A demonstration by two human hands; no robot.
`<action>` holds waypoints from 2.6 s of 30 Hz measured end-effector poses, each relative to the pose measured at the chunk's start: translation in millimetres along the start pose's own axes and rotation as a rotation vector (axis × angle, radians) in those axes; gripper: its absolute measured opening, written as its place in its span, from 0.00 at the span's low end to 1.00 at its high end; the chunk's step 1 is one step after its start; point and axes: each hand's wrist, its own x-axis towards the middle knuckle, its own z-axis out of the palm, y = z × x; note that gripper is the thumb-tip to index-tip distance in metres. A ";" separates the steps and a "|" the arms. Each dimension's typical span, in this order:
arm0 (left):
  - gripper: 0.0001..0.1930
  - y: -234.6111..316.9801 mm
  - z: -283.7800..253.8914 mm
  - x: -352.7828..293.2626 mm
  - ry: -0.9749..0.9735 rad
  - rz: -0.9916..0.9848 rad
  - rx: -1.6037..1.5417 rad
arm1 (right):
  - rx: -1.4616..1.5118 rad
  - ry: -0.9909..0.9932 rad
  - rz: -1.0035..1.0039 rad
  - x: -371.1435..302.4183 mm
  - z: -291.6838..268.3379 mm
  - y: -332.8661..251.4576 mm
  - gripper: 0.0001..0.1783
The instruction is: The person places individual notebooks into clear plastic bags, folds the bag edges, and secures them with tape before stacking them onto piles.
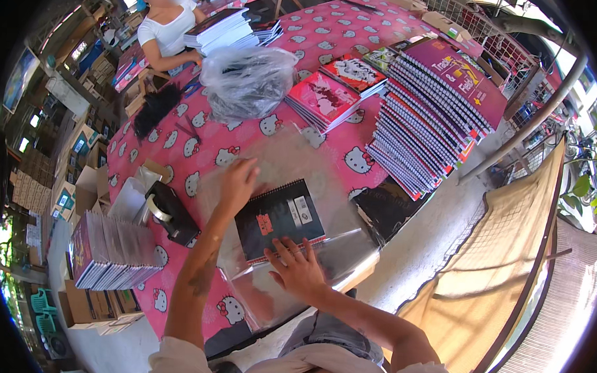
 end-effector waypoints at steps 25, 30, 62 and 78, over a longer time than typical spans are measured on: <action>0.12 19.1 -40.3 46.2 -0.460 0.059 0.184 | -0.017 0.013 -0.031 6.2 -10.4 1.4 0.25; 0.09 56.4 -48.5 -1.8 -0.400 0.021 0.161 | 0.005 0.001 -0.064 11.2 -9.0 5.2 0.25; 0.17 117.5 28.0 -131.5 -0.013 -0.096 0.337 | 1.285 -0.108 0.650 60.6 -8.2 209.5 0.12; 0.13 103.9 14.6 -112.1 0.171 -0.030 0.369 | 1.160 -0.518 0.819 81.9 -2.4 185.3 0.30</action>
